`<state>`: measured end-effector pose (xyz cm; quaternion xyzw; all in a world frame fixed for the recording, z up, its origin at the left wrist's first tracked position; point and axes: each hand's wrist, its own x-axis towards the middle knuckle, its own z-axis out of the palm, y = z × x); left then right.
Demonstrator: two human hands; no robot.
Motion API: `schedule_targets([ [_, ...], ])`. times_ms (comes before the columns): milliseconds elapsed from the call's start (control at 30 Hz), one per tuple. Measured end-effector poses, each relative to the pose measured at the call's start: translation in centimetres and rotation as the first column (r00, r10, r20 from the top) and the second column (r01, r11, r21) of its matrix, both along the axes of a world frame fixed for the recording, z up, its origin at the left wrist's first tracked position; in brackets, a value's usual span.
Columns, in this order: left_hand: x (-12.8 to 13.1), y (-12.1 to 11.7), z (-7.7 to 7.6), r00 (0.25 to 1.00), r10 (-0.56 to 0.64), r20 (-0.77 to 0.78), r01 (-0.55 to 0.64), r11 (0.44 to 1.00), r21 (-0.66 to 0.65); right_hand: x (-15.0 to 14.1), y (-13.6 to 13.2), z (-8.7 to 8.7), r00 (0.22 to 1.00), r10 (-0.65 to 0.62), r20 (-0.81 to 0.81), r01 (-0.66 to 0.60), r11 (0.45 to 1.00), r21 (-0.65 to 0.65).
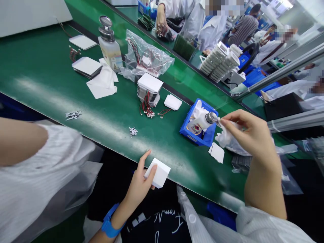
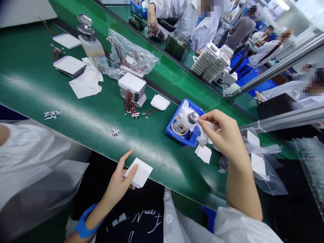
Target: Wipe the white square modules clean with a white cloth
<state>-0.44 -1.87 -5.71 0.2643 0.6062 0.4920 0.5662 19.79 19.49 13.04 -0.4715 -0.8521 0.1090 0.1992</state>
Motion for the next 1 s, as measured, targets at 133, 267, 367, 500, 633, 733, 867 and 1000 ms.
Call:
schedule_targets([
  [133,0.0,0.0,-0.2,1.0,-0.009,0.01,0.009,1.0,0.005,-1.7,-3.0,-2.5,0.952,0.05,-0.301,-0.118,0.97,-0.212],
  [267,0.1,0.1,-0.3,1.0,-0.011,0.017,0.011,1.0,0.011,-3.3,-4.6,-6.2,0.809,-0.069,-0.583,-0.353,0.737,-0.577],
  [367,0.1,0.1,-0.3,1.0,-0.011,0.013,0.011,1.0,0.021,-4.5,-5.3,-8.3,0.704,-0.244,-0.667,-0.528,0.45,-0.721],
  [500,0.1,0.2,-0.3,1.0,-0.016,0.0,0.016,1.0,0.027,-5.8,-6.1,-9.6,0.646,-0.383,-0.66,-0.63,0.221,-0.744],
  [633,0.1,0.1,-0.6,1.0,-0.019,0.012,0.018,0.999,0.041,-6.2,-5.7,-11.0,0.703,-0.36,-0.613,-0.568,0.233,-0.789],
  [733,0.2,0.0,-0.8,1.0,-0.016,0.021,0.015,0.998,0.053,-6.4,-5.1,-12.6,0.79,-0.248,-0.561,-0.473,0.336,-0.814],
  [867,0.2,0.1,-0.8,0.999,-0.002,0.036,0.0,0.998,0.06,-7.2,-5.4,-13.9,0.874,0.068,-0.481,-0.437,0.543,-0.717],
  [1000,0.2,0.1,-0.6,1.0,0.0,0.027,-0.001,0.998,0.058,-7.8,-6.5,-13.9,0.845,0.412,-0.34,-0.534,0.66,-0.528],
])
